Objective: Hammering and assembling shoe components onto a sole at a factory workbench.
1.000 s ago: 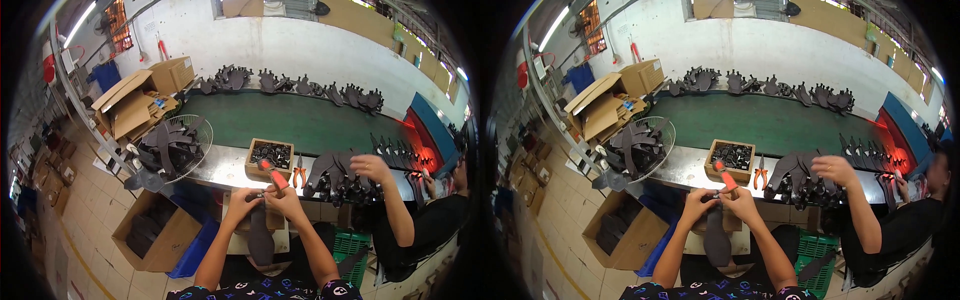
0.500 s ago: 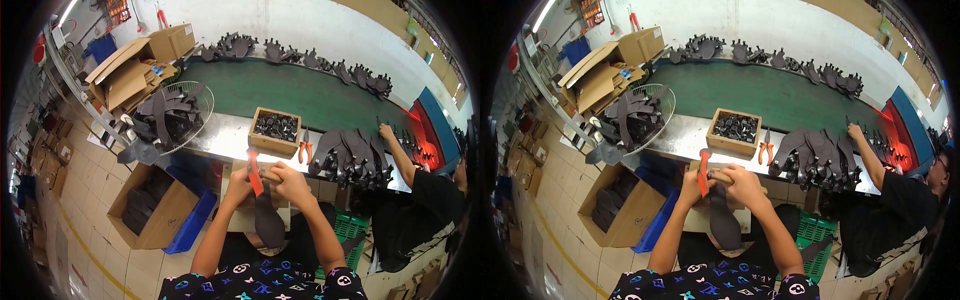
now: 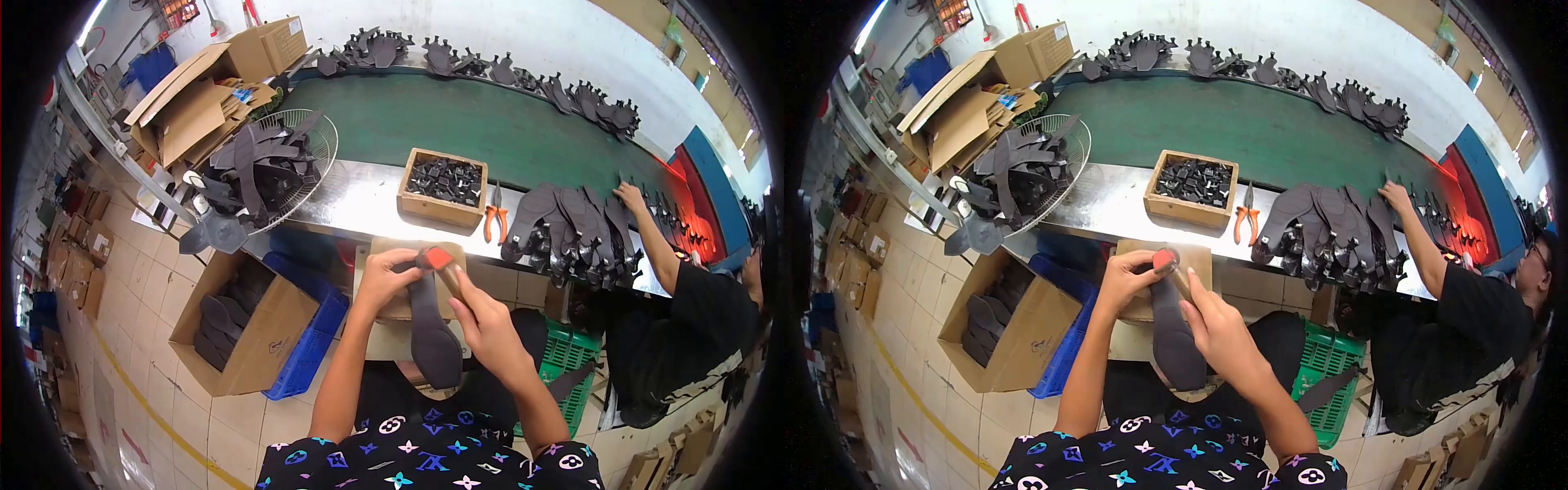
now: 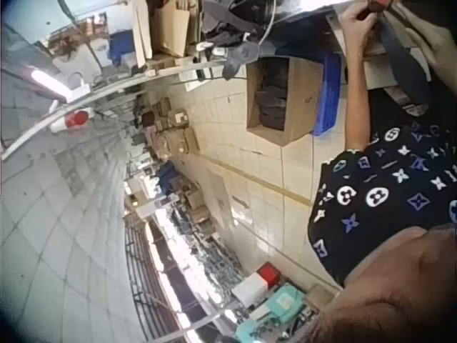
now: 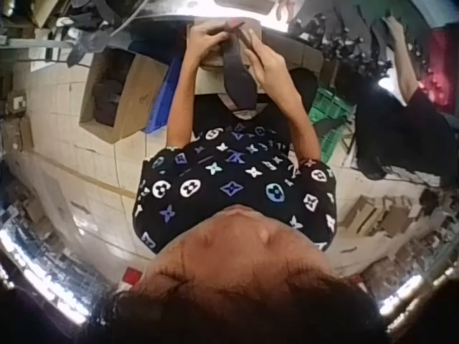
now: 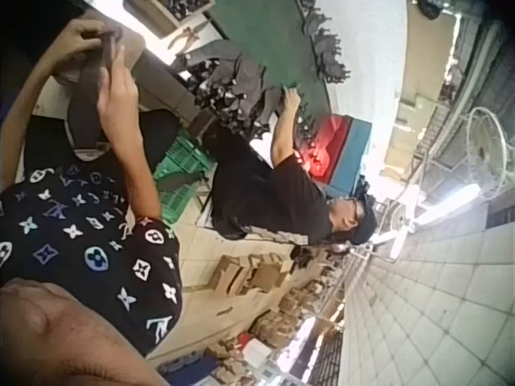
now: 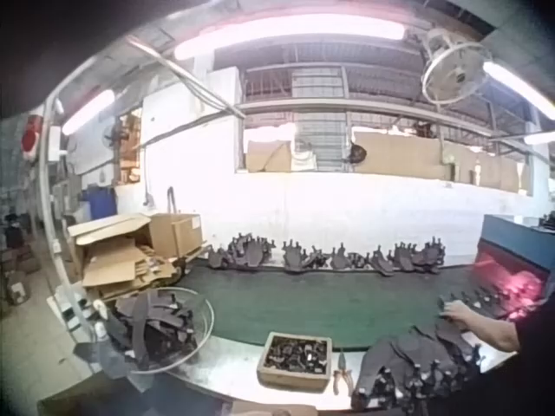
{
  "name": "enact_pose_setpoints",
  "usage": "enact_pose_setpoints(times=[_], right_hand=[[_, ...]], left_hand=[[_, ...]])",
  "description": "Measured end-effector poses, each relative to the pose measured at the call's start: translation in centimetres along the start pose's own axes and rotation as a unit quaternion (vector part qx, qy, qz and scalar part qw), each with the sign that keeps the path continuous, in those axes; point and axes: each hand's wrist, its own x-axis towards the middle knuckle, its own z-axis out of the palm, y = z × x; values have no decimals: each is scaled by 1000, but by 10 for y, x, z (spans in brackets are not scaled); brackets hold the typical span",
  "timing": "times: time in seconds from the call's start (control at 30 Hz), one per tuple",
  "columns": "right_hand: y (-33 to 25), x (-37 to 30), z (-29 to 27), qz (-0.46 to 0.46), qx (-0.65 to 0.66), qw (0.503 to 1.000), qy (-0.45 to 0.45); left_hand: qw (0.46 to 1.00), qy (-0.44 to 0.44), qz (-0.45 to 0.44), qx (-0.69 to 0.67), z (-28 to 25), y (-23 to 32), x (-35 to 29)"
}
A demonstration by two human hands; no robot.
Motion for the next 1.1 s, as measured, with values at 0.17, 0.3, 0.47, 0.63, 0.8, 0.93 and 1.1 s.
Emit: enact_pose_setpoints(times=[0.17,0.3,0.47,0.63,0.8,0.93,1.1], right_hand=[[-32,9,-30,12,15,1000,-21],[-35,6,-26,-15,-18,999,33],[-2,12,-13,21,-6,999,-43],[-49,10,-33,66,33,997,14],[-9,4,-24,4,-32,999,-16],[-27,18,-43,-3,-6,1000,9],[21,27,-4,-70,-133,988,-38]], left_hand=[[998,-1,-46,42,-6,-4,-9],[957,5,73,279,-1,6,-10],[928,-85,-27,360,-17,-12,-13],[938,-73,-21,338,-11,5,-10],[921,-80,28,379,-8,-11,-10],[898,-23,138,418,-5,6,-22],[973,-187,78,113,11,68,-72]])
